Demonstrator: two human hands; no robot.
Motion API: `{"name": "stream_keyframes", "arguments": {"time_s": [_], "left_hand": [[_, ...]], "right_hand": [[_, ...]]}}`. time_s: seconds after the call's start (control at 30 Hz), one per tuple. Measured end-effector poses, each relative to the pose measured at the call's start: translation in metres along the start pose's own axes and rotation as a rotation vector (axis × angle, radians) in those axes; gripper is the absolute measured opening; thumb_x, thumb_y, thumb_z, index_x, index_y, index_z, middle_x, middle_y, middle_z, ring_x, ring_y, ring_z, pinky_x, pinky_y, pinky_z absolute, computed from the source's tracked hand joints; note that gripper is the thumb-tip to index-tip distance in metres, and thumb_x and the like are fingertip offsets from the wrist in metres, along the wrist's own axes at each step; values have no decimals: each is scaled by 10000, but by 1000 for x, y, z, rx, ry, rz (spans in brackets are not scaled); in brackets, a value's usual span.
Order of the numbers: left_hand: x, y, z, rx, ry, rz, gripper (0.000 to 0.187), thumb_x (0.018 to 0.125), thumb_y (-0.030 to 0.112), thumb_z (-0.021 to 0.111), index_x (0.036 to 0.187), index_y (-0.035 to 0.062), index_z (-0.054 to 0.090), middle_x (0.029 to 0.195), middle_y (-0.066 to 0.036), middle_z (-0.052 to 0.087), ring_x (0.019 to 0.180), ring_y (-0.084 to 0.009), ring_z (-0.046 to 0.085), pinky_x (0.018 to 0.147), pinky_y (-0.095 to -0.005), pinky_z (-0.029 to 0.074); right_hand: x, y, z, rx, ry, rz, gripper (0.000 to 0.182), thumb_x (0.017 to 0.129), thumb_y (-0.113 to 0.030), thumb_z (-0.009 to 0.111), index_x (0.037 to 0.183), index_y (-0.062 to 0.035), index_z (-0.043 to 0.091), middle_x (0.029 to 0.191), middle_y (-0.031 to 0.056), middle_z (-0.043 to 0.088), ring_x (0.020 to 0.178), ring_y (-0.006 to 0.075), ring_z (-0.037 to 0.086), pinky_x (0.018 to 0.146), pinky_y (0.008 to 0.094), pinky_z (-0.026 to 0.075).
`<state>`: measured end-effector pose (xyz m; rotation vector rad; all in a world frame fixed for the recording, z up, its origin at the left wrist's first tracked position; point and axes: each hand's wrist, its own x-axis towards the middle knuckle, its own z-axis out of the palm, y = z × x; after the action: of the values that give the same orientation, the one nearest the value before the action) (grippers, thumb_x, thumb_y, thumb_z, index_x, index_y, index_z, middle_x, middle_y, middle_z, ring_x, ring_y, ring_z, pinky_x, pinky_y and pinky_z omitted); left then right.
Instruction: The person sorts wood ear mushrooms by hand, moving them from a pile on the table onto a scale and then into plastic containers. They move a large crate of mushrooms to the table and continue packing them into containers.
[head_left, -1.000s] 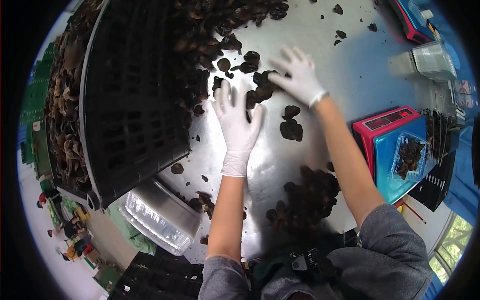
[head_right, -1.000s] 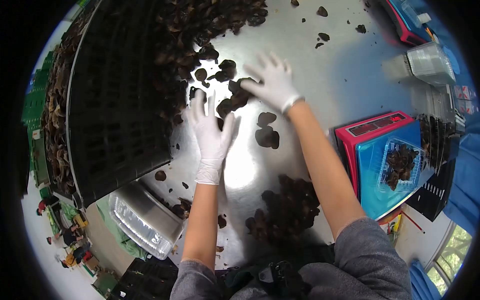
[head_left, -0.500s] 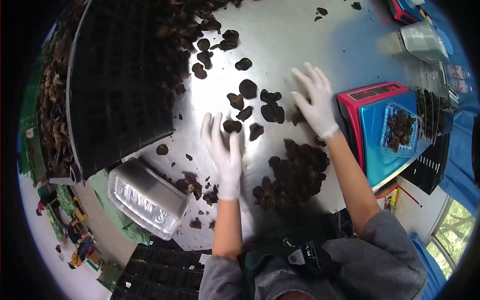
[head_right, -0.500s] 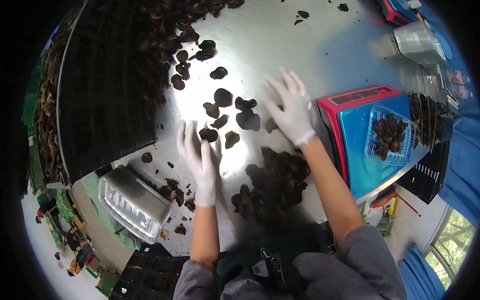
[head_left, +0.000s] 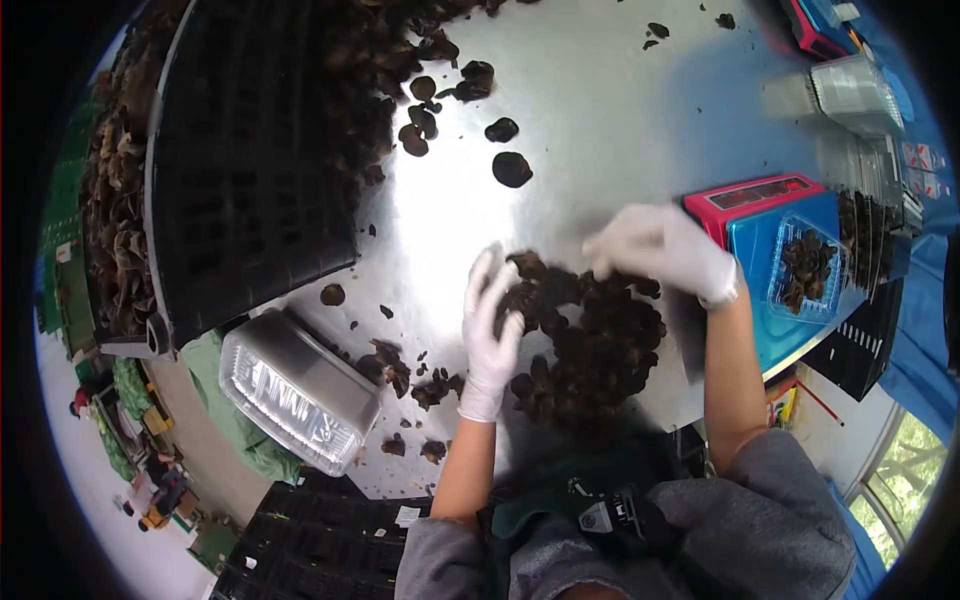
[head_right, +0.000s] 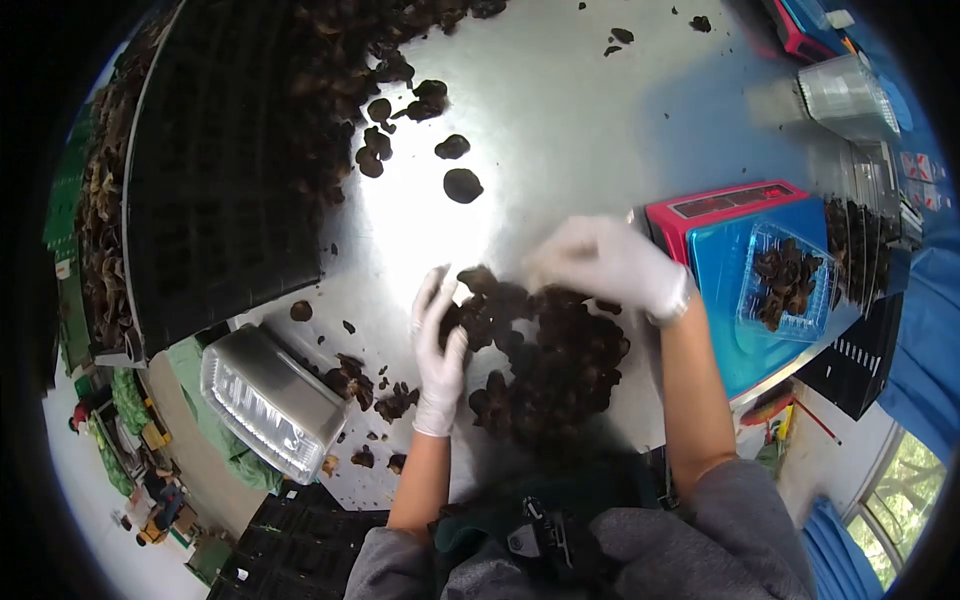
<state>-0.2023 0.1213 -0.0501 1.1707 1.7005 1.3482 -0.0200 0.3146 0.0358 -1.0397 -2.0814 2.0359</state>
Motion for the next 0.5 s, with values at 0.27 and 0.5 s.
{"name": "stream_keyframes", "arguments": {"time_s": [0.27,0.5], "left_hand": [[65,-27,-3,-68,87,42,591,824,53,506,1410,-6,450,1490,-222,377,1381,-360,375,1150,-428,298],[57,-16,9,179,-334,122,535,874,154,548,1391,29,489,1437,-193,467,1385,-379,367,1151,-445,303]], "right_hand": [[139,39,24,-771,202,-391,381,816,-126,604,1196,-100,623,1247,150,578,1047,297,564,934,370,467],[125,-7,-14,-352,-615,19,324,898,-209,616,1183,-61,660,1029,94,708,921,175,647,899,346,500]]}}
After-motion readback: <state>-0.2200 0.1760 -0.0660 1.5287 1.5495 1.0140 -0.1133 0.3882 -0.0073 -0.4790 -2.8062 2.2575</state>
